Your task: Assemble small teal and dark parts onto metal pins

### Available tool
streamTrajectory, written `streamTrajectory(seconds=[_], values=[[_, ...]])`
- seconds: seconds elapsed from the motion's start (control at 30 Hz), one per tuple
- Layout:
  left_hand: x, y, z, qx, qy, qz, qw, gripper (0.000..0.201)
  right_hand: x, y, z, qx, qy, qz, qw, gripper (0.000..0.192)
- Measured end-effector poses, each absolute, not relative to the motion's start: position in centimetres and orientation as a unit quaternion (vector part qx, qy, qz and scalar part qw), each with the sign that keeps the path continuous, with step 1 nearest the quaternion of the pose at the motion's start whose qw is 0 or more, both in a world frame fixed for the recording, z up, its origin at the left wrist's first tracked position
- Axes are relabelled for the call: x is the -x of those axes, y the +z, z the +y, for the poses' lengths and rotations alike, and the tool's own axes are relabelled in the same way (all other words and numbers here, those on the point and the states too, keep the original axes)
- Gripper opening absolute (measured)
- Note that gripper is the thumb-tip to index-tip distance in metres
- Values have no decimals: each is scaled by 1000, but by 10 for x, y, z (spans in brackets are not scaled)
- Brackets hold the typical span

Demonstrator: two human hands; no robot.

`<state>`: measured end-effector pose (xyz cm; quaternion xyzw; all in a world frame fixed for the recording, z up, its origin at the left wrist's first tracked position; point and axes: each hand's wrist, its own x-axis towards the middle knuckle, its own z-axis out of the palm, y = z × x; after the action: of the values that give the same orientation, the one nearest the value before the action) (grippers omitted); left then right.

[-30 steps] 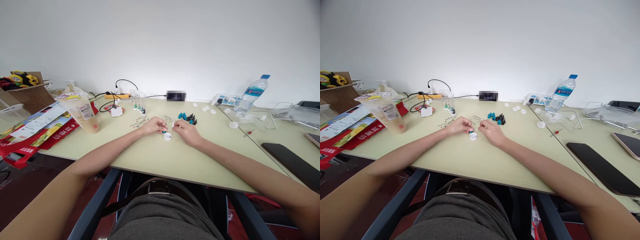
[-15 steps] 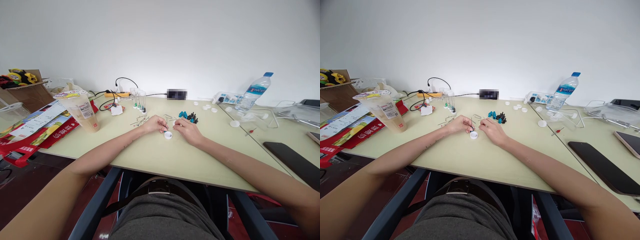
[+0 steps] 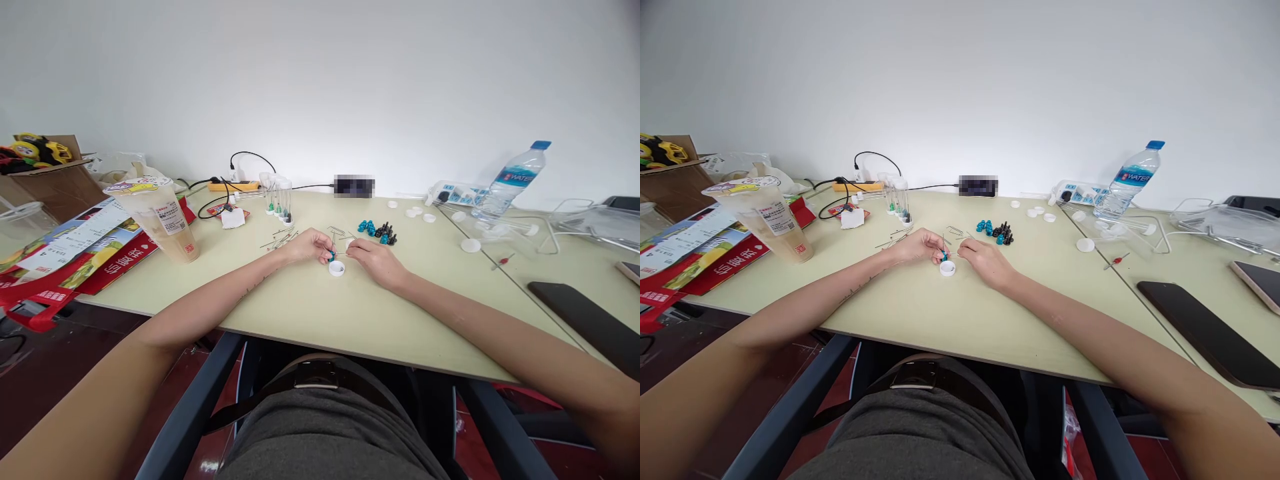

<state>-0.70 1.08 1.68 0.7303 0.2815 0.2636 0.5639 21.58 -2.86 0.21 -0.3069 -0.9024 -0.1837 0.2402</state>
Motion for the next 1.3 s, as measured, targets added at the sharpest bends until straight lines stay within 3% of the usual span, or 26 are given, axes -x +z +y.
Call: streamTrajectory(seconds=[0.27,0.77,1.3], values=[[8,15,12,-733,269,271,563,23,-214,3,-31,349,-162,-890,245,23],[6,15,9,-729,280,282,557,23,-215,2,-28,300,-135,-907,263,26],[2,13,7,-740,276,283,545,22,-211,6,-31,370,-127,-882,262,25]])
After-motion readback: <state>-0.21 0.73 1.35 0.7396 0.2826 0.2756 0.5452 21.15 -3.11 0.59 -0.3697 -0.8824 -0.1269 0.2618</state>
